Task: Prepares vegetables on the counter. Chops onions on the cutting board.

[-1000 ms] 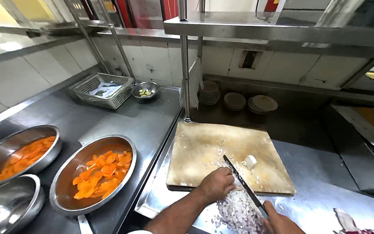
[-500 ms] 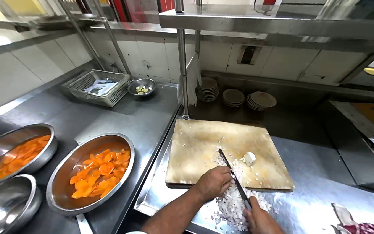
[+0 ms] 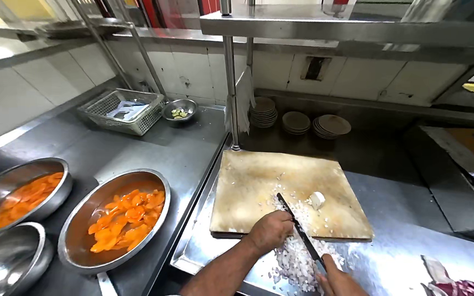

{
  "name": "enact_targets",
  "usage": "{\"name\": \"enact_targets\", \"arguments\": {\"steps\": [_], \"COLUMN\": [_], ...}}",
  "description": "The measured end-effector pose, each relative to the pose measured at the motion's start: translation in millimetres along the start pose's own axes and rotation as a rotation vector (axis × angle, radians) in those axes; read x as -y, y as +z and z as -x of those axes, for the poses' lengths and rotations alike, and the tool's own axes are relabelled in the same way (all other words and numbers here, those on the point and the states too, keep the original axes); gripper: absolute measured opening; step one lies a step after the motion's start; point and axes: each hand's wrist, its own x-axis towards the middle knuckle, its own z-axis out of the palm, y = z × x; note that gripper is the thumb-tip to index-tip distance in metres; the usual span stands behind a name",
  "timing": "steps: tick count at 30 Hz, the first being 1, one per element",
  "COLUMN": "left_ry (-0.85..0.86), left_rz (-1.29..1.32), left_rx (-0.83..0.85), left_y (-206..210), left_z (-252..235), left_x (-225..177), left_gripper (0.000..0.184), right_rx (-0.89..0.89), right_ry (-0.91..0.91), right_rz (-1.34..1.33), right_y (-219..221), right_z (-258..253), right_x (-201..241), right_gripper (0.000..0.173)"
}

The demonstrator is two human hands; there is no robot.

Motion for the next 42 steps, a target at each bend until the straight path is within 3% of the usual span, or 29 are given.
{"name": "enact_targets", "arguments": {"steps": [2,6,8,10,12,16,21,26,31,34,38,42], "left_ry": [0.003,-0.094,-0.2,-0.267,-0.252,-0.136,-0.069,-0.096,-0.058,-0.052,-0.057,-0.154], "left_rz": [0.004,-0.002,-0.02,-0.023,-0.031,-0.074,-0.076,-0.051,-0.07,-0.081,-0.077,-0.072], "left_rx": [0.003,0.063,0.089,0.114,0.126,0.069,0.016,0.029,-0.018,-0.016,-0.145,-0.282], "left_y": [2.7,-6.7,-18.2,-28.0,-31.1,-22.1,-11.9,-16.3,-9.6,-9.8,-8.0,-7.6], "left_z": [0.8,0.4,3.6,13.1,18.1,16.8,12.0,9.4,11.8,15.4,17.0,15.7], "left_x": [0.5,-5.3,-9.8,-10.6,-7.2,2.5,7.5,6.0,7.6,5.9,5.4,4.2], "left_gripper": [0.024,0.024,0.038,0.047,0.035,0.023,0.022,0.022,0.02,0.02,0.02,0.023], "right_rx": [-0.068,-0.013,-0.002,-0.023,-0.058,0.01,-0.044,0.05,-0.04,0.038,-0.002,-0.039], "right_ry": [0.014,-0.015,-0.013,0.0,0.003,0.003,-0.001,-0.001,-0.056,-0.059,-0.005,0.001], "right_rz": [-0.038,-0.071,-0.025,-0.006,-0.024,0.053,0.022,0.073,0.007,-0.014,0.08,-0.02], "right_y": [21.9,-4.4,-18.9,-4.8,11.3,-14.0,13.6,-19.8,20.7,-2.0,-13.9,8.9], "right_z": [-14.2,-21.3,-9.4,-10.3,-23.4,-11.9,-22.0,-9.0,-23.4,-21.7,5.3,-23.6], "right_x": [-1.4,-9.9,-12.5,-14.1,-17.0,-6.0,-3.6,3.5,-4.1,-5.4,-8.1,-16.5], "right_gripper": [0.048,0.048,0.048,0.049,0.05,0.047,0.049,0.048,0.047,0.048,0.047,0.048]}}
